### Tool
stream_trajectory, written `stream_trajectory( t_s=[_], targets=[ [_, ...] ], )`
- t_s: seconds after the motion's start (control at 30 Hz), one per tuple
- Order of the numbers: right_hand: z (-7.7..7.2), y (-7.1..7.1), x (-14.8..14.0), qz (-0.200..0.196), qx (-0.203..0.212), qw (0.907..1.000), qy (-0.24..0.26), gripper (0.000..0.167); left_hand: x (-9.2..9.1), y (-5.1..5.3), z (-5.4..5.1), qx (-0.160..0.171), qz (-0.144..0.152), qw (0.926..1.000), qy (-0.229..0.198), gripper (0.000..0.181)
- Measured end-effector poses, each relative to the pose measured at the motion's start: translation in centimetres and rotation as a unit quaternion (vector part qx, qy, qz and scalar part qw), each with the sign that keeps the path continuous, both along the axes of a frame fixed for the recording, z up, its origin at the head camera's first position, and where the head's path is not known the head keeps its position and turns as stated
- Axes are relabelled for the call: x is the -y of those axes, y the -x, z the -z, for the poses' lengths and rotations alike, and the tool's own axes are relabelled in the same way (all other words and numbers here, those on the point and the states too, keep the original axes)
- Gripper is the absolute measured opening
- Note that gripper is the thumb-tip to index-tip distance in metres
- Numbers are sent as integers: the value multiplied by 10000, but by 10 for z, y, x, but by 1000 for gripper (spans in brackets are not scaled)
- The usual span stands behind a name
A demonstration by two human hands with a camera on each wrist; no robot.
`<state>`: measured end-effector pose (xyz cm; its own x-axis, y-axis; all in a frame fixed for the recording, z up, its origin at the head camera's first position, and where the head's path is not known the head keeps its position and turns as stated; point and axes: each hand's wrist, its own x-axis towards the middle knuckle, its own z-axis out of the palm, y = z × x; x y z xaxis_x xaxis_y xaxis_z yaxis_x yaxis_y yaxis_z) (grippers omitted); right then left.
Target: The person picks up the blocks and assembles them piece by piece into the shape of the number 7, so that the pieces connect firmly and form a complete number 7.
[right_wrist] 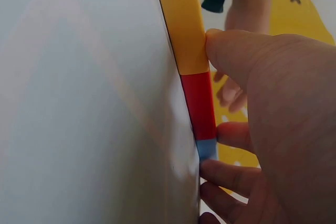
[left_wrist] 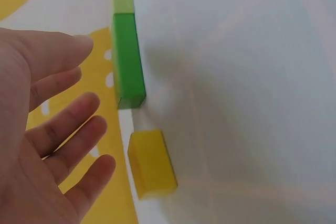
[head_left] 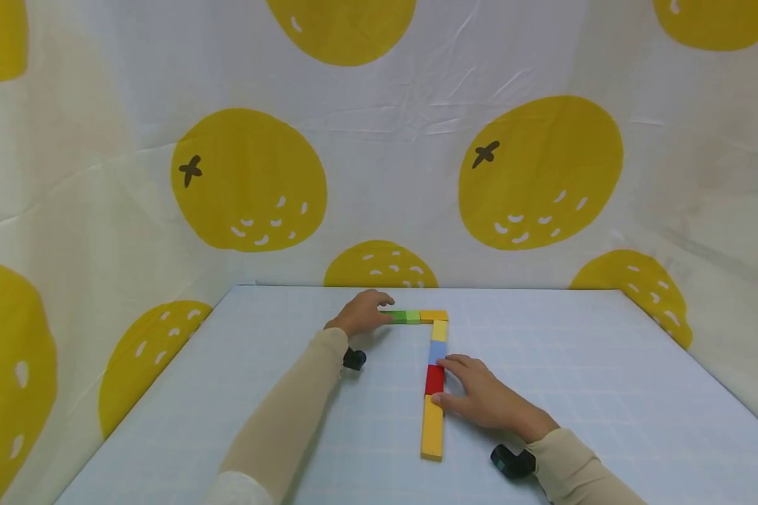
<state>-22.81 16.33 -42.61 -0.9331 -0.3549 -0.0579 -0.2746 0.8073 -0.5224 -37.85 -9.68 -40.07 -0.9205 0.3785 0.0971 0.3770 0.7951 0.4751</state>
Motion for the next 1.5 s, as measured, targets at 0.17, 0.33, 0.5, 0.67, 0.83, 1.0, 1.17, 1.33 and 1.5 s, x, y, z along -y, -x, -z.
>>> stream_trajectory(
  t_s=[0.17, 0.33, 0.5, 0.67, 0.83, 1.0, 1.17, 1.33, 1.5],
  targets=[
    [2, 2, 0, -24, -40, 10000, -51, 81, 15, -12, -6, -14, -92, 9995, -312, 35],
    [1, 1, -1, -87, -103, 9999, 24, 79, 28, -22, -8, 83, -430, 9972, -614, 31],
    [1, -1, -1, -99, -145, 9998, 8, 79, 38, -28, -3, -36, -649, 9940, -875, 27],
    [0, -1, -2, -101, -148, 9998, 82, 79, 42, -30, 3, -155, -770, 9910, -1084, 27],
    [1, -1, -2, -95, -119, 9998, 99, 79, 44, -33, 9, -187, -873, 9877, -1282, 27],
    [2, 0, -2, -106, -153, 9998, 86, 79, 44, -34, 14, -200, -1033, 9832, -1489, 24],
    [2, 0, -3, -118, -160, 9998, 85, 80, 43, -34, 17, -257, -1052, 9821, -1538, 24],
    [2, 0, -3, -121, -155, 9998, 85, 80, 42, -34, 21, -286, -928, 9852, -1410, 25],
    [3, 1, -3, -127, -170, 9997, 111, 79, 41, -35, 18, -177, -1002, 9862, -1306, 27]
  ],
)
